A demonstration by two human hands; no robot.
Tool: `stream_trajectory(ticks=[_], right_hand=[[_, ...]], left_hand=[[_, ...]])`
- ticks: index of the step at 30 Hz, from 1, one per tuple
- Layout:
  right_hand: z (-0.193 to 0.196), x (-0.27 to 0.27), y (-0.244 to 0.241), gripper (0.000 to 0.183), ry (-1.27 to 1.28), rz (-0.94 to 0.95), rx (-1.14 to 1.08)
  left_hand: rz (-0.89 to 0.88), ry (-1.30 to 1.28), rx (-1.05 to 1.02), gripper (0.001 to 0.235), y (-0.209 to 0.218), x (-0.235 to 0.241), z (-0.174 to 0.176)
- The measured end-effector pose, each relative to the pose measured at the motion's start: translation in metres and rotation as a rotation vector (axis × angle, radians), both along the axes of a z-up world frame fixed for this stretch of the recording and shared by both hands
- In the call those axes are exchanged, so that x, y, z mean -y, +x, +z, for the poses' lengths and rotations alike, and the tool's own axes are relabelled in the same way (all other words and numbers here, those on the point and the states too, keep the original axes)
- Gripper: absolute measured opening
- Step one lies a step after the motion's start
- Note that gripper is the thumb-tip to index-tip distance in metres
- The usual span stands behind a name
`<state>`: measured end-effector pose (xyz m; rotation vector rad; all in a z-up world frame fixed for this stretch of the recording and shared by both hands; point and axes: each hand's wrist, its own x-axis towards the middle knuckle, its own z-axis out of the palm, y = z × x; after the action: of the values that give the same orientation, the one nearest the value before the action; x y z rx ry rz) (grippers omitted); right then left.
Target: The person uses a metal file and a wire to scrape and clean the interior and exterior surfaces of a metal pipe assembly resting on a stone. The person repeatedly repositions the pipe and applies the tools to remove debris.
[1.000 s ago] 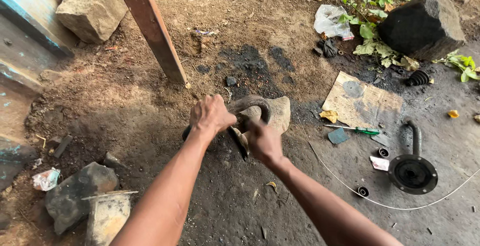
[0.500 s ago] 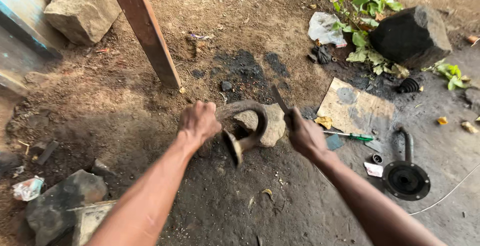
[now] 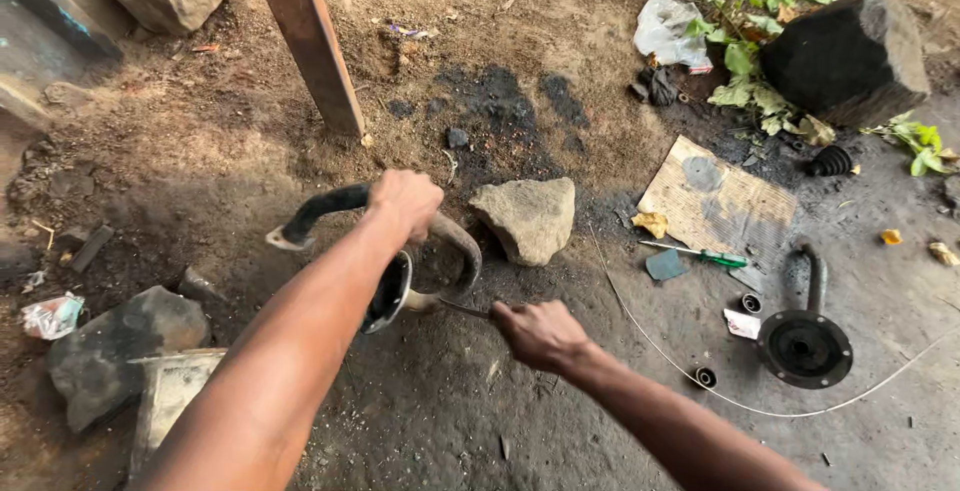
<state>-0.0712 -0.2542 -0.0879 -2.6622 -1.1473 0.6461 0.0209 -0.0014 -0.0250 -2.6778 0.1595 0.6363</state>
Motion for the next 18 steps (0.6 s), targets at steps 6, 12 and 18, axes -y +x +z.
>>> stream_trajectory(ticks=[6,12,18], right_hand=[[-0.050,-0.024,0.019,0.028,0.038,-0.056,0.133],[-0.064,-0.017,0.039,0.021,0.114,-0.220,0.272],[-0.060,-0.020,0.035,0.024,0.068,-0.164,0.129]], left_hand=[[-0.055,-0.121,0.111,0.057,-0.019,-0.006,0.001],[0.206,-0.694,0.389,0.087,-0.085,-0.021,-0.028],[0.415,-0.727,0.139,0.094,-0.096,-0.041,-0.063]])
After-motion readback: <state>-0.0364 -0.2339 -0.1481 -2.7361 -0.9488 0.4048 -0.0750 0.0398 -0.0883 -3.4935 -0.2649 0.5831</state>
